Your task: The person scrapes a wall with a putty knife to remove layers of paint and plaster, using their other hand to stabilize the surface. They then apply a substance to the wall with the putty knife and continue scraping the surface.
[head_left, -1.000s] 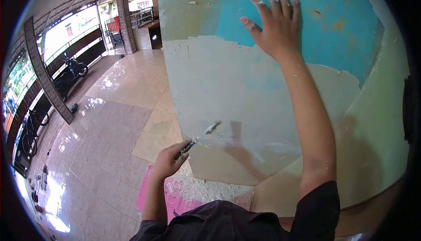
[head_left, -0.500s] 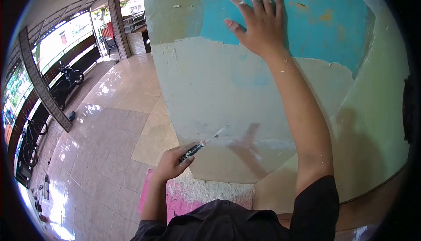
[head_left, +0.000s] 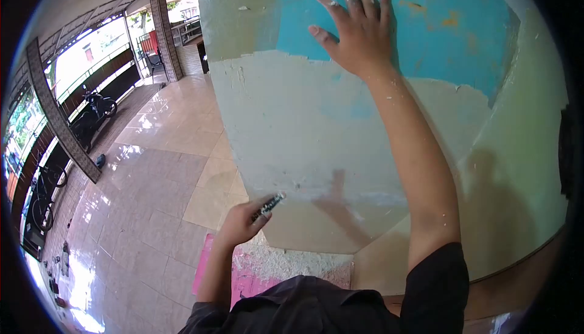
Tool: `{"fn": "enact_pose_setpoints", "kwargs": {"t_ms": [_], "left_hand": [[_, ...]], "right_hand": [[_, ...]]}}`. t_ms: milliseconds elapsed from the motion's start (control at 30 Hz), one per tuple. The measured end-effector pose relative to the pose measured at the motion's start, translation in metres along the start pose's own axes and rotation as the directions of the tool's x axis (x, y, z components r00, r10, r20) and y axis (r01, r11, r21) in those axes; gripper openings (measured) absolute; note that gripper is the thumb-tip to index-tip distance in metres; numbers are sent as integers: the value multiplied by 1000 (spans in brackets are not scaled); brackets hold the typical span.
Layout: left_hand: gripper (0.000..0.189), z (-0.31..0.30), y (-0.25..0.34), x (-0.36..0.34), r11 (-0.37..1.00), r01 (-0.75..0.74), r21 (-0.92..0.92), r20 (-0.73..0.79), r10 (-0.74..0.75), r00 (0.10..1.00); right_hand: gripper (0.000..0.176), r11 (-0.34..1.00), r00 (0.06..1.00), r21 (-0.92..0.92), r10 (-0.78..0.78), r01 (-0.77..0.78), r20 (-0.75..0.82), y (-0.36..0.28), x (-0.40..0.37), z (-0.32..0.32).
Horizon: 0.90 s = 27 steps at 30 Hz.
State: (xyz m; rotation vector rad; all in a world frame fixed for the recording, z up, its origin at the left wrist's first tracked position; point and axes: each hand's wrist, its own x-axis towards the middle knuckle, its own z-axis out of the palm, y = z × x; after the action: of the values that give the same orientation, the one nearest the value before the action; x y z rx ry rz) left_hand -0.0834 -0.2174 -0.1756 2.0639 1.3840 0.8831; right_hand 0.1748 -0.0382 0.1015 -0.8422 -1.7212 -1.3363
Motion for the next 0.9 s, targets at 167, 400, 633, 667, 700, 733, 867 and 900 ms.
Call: {"fn": "enact_pose_setpoints", "kwargs": {"t_ms": [167,400,633,667,700,733,867,900], "left_hand": [[46,21,-24,6,975,-76,-207,-134,48,990],[44,2,-15,18,934,-134,-331,-330,19,944],[43,-14,14,26,933,-266,-243,-407,151,901],[43,-17,13,28,932,-266,-246,-409,149,900],[43,-23,10,29,941,-260,-216,-454,139,880],[42,-27,9,31,950,-255,-183,-496,134,858],[46,-16,28,37,919,-276,281,-147,326,934],[48,-18,22,36,946,-260,192,-235,301,924]], "right_hand": [[58,996,999,73,48,-47,-15,4,0,11],[56,996,999,85,37,-36,-18,3,-6,10],[56,996,1000,88,19,-19,8,5,-11,8],[56,995,1000,98,10,-12,22,4,-11,7],[56,995,1000,98,8,-10,21,4,-12,7],[56,994,1000,105,0,-3,28,4,-13,6],[56,994,999,111,-16,11,48,6,-16,3],[56,994,999,108,-21,17,39,6,-14,3]]}}
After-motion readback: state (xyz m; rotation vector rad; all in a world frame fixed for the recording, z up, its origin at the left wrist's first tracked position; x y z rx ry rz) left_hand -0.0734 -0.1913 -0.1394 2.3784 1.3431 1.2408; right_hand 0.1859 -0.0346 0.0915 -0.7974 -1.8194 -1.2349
